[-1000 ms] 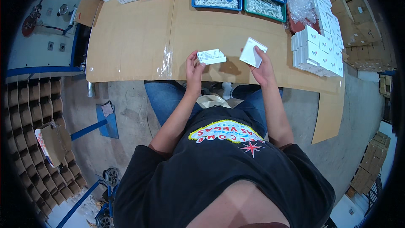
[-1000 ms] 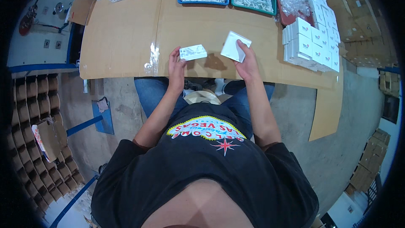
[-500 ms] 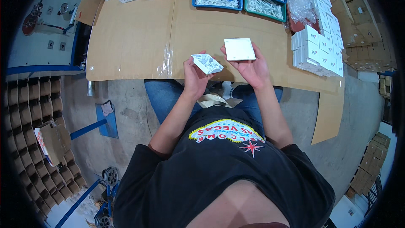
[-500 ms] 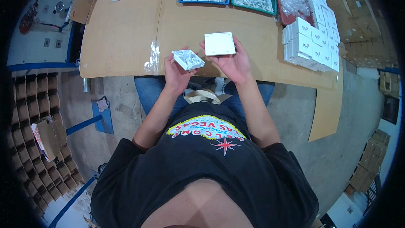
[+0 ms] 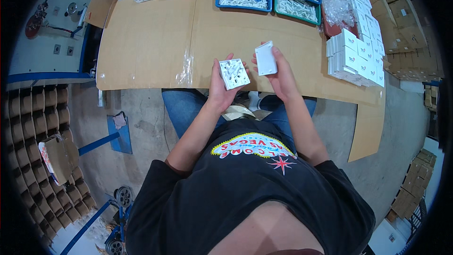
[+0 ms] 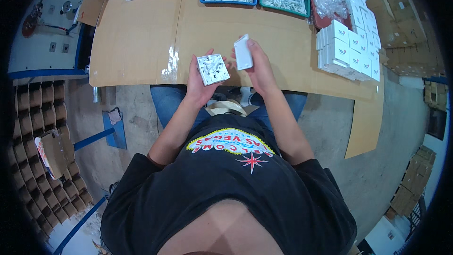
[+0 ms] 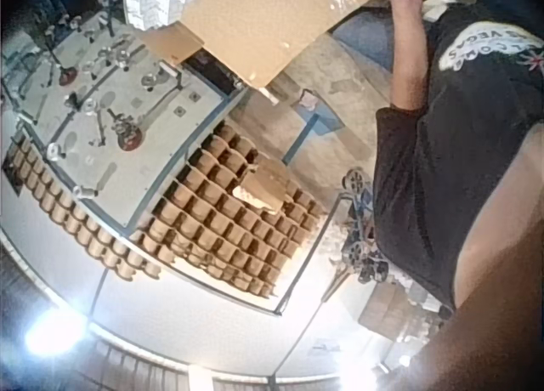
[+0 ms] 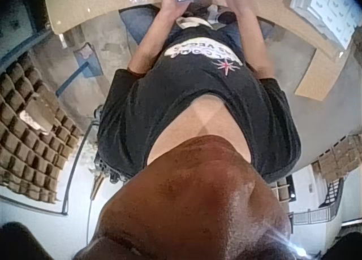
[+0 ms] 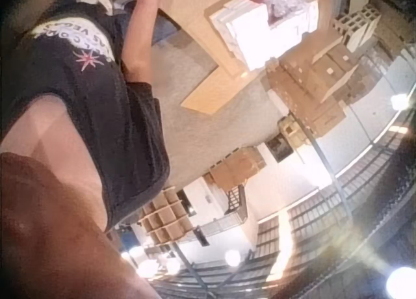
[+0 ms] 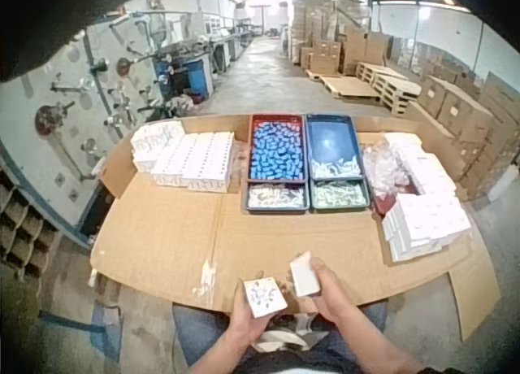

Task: The person is assembling some hardware modules by putting a card inside the hardware and then closing it up.

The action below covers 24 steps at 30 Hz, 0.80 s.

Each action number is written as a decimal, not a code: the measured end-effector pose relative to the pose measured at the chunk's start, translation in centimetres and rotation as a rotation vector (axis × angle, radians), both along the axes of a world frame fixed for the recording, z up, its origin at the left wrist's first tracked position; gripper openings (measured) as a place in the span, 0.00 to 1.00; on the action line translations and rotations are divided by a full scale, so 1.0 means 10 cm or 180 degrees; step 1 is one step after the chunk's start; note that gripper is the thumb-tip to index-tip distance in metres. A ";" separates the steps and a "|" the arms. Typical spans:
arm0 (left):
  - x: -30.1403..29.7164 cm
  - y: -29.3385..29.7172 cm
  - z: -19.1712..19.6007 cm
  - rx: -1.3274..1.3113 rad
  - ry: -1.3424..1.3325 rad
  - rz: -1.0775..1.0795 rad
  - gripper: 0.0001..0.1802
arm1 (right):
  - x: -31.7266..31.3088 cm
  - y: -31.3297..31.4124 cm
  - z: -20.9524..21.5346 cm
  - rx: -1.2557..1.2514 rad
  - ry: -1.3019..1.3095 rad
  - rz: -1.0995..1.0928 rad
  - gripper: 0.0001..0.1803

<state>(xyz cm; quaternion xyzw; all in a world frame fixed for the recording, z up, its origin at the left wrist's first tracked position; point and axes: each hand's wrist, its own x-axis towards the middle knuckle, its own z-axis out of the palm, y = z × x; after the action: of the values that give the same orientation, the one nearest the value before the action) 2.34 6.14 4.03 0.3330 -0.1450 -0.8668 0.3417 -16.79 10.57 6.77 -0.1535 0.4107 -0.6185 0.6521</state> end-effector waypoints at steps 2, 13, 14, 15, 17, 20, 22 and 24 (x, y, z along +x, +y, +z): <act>0.00 0.01 -0.01 0.0032 0.0180 0.0048 0.37 | 0.12 0.02 0.00 0.0012 0.1964 -0.0062 0.26; -0.10 0.13 0.16 -0.0524 0.0137 0.0241 0.35 | 0.67 0.23 0.06 -0.0992 0.4117 -0.0533 0.30; -0.10 0.14 0.16 -0.0527 0.0142 0.0248 0.35 | 0.70 0.23 0.08 -0.0951 0.4106 -0.0490 0.32; -0.11 0.14 0.17 -0.0573 0.0109 0.0258 0.35 | 0.71 0.22 0.06 -0.0957 0.4109 -0.0485 0.32; -0.10 0.15 0.17 -0.0621 0.0074 0.0279 0.35 | 0.73 0.22 0.03 -0.1043 0.4143 -0.0515 0.32; -0.08 0.16 0.16 -0.0778 0.0026 0.0285 0.34 | 0.75 0.22 0.04 -0.1023 0.4116 -0.0450 0.32; -0.08 0.17 0.17 -0.0745 0.0009 0.0290 0.34 | 0.75 0.20 0.00 -0.1090 0.4158 -0.0495 0.33; -0.08 0.18 0.16 -0.0803 -0.0008 0.0290 0.34 | 0.75 0.20 -0.01 -0.1151 0.4200 -0.0548 0.34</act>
<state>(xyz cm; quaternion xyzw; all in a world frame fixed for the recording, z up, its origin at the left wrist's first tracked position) 1.51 7.91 5.67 0.2948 -0.2380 -0.8248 0.4197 -9.27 12.56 6.65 -0.5710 0.6229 -0.5041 0.1785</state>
